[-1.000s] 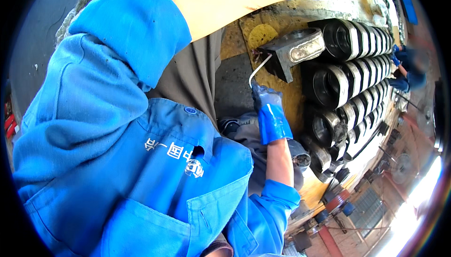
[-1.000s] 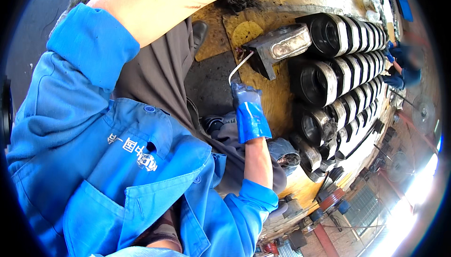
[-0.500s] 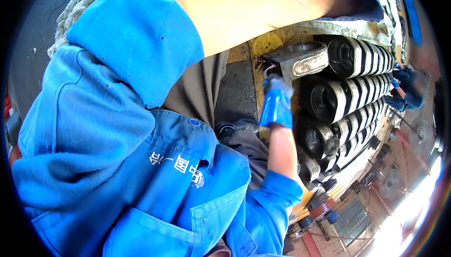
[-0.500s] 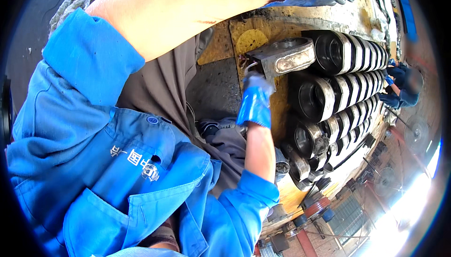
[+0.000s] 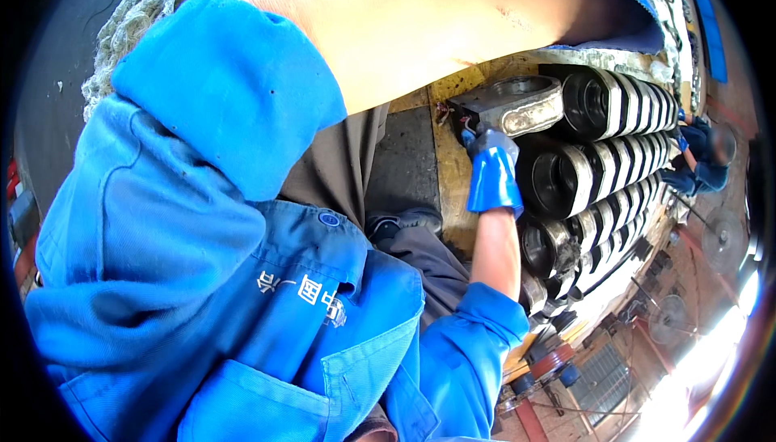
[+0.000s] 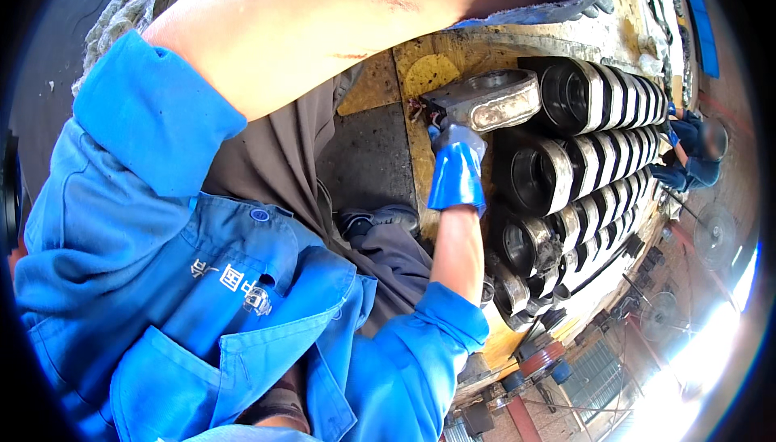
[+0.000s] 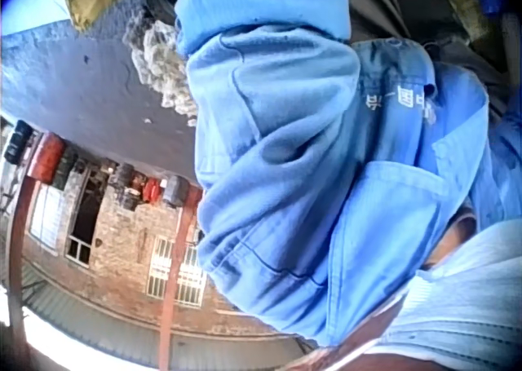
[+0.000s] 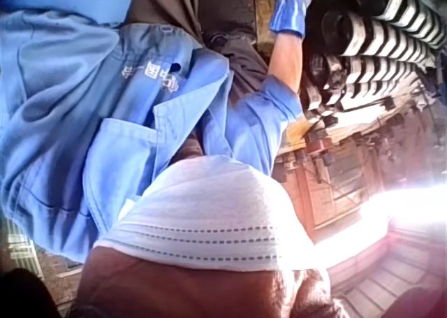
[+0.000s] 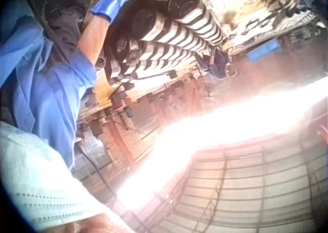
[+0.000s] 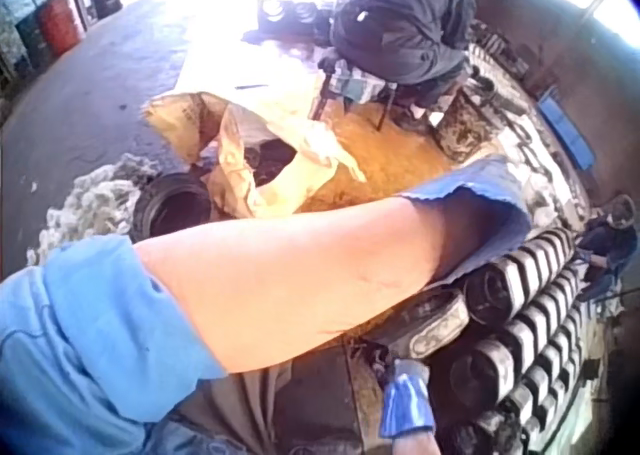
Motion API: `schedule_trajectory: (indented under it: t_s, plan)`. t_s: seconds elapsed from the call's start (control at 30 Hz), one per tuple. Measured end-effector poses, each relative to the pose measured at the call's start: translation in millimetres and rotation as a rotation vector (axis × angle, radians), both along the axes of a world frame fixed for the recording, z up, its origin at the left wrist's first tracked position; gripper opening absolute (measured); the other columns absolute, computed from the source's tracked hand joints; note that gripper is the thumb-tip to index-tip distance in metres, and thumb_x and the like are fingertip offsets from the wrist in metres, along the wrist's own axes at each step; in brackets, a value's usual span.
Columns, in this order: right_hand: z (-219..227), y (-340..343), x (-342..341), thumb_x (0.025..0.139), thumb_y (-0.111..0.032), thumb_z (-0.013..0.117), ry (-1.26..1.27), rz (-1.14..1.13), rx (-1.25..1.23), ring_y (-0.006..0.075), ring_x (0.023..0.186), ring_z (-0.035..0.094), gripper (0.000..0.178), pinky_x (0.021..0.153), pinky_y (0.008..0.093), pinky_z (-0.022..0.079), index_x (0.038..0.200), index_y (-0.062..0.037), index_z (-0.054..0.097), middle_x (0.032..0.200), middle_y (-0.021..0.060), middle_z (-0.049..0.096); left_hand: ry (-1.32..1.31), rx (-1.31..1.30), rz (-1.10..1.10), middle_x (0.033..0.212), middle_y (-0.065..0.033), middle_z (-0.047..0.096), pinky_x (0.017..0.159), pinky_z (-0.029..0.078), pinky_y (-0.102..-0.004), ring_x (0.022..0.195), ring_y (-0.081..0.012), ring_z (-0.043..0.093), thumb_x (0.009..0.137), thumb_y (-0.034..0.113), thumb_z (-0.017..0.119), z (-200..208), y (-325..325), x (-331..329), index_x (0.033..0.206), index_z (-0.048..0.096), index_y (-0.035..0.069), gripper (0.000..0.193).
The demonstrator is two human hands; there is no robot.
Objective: The person sits on the floor and uses a wire brush to scrub the surface of a metal part. They repeatedly scrub, inspect, and reposition the part to clean different areas. The person also uses a small metal tool to scrape or adjust the part during the process.
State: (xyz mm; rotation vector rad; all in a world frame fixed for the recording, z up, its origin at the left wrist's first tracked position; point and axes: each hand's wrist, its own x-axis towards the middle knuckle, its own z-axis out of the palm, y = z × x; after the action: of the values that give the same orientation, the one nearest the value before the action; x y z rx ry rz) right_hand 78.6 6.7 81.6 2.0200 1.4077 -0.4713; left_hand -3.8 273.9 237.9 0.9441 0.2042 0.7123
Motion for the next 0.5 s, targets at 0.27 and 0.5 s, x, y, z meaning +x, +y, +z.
schedule_trajectory:
  t_s: [0.27, 0.5]
  plan:
    - [-52, -45, -6, 0.084, -0.026, 0.081, 0.802, -0.581, 0.991, 0.0121, 0.065, 0.067, 0.024, 0.059, 0.0280, 0.054, 0.098, -0.0087, 0.072, 0.079, 0.0021, 0.070, 0.003, -0.001, 0.000, 0.122, -0.0143, 0.060, 0.091, 0.042, -0.0336, 0.106, -0.0226, 0.054, 0.103, 0.037, 0.043, 2, 0, 0, 0.126, 0.052, 0.006, 0.040]
    - [-47, -25, -17, 0.089, -0.023, 0.076, 1.012, -1.101, 0.720, 0.0081, 0.059, 0.059, 0.021, 0.048, 0.0228, 0.046, 0.103, -0.0098, 0.069, 0.079, 0.0010, 0.067, 0.000, 0.007, 0.029, 0.125, -0.0146, 0.059, 0.094, 0.042, -0.0341, 0.109, -0.0232, 0.054, 0.103, 0.038, 0.044, 4, 3, 3, 0.128, 0.051, 0.006, 0.042]
